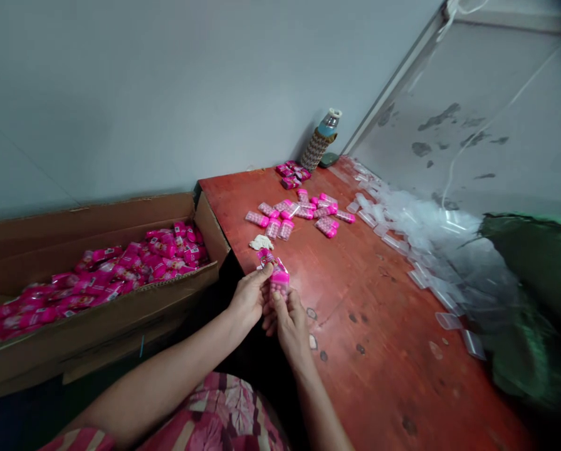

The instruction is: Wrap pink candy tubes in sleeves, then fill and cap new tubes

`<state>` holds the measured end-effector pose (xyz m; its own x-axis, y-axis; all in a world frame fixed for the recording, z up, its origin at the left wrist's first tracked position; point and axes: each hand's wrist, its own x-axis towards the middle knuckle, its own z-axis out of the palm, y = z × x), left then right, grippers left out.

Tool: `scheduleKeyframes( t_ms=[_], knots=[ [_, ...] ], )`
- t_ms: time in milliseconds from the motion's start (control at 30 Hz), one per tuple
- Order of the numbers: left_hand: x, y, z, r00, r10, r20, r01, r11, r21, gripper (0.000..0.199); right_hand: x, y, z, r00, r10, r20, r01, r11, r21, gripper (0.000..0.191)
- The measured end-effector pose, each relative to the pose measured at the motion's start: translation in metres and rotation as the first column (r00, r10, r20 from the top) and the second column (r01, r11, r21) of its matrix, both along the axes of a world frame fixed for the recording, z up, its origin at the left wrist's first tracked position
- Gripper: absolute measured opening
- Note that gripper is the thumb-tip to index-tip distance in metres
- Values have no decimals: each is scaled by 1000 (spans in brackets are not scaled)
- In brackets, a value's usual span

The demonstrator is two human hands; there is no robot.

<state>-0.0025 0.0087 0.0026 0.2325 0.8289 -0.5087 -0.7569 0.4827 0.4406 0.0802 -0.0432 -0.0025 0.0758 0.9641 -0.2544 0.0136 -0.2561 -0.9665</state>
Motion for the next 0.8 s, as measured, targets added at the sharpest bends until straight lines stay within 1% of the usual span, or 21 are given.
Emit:
scheduleKeyframes(
  t_ms=[67,133,167,233,333,433,500,567,633,700,733,800],
  knots=[
    [-2,1,-1,998,-56,-40,59,997,53,30,1,1,-1,996,44,-74,-44,999,5,29],
    [-5,3,-1,991,-105,-77,113,987,112,30,2,2,-2,993,64,-98,-63,998,13,29],
    [-6,3,-2,988,-121,-91,133,981,139,30,2,2,-4,996,58,-74,-57,998,17,29],
    [-8,4,-3,983,-139,-117,159,970,184,29,2,3,-6,999,30,27,-31,999,32,28],
    [-9,4,-7,970,-172,-173,206,956,207,31,2,3,-8,986,18,168,-26,999,46,27],
    [-11,4,-11,949,-224,-222,274,934,231,31,2,2,-7,979,7,203,-18,998,55,26],
    [-13,5,-12,937,-251,-242,313,911,268,30,3,2,-6,993,25,118,-30,999,37,26],
    [-15,5,-12,922,-287,-259,358,886,295,28,6,1,-4,995,78,-56,-78,997,0,26],
    [-18,5,-11,896,-345,-279,424,853,305,29,9,2,-3,969,112,-219,-120,993,-22,26],
    [-20,5,-10,875,-381,-300,467,829,308,29,10,1,-3,952,101,-289,-112,994,-19,25],
    [-20,5,-10,875,-377,-303,463,832,305,29,10,1,-3,950,87,-300,-95,995,-11,24],
    [-21,5,-11,911,-303,-281,379,882,278,28,10,-1,-4,943,62,-327,-61,998,14,23]
  ],
)
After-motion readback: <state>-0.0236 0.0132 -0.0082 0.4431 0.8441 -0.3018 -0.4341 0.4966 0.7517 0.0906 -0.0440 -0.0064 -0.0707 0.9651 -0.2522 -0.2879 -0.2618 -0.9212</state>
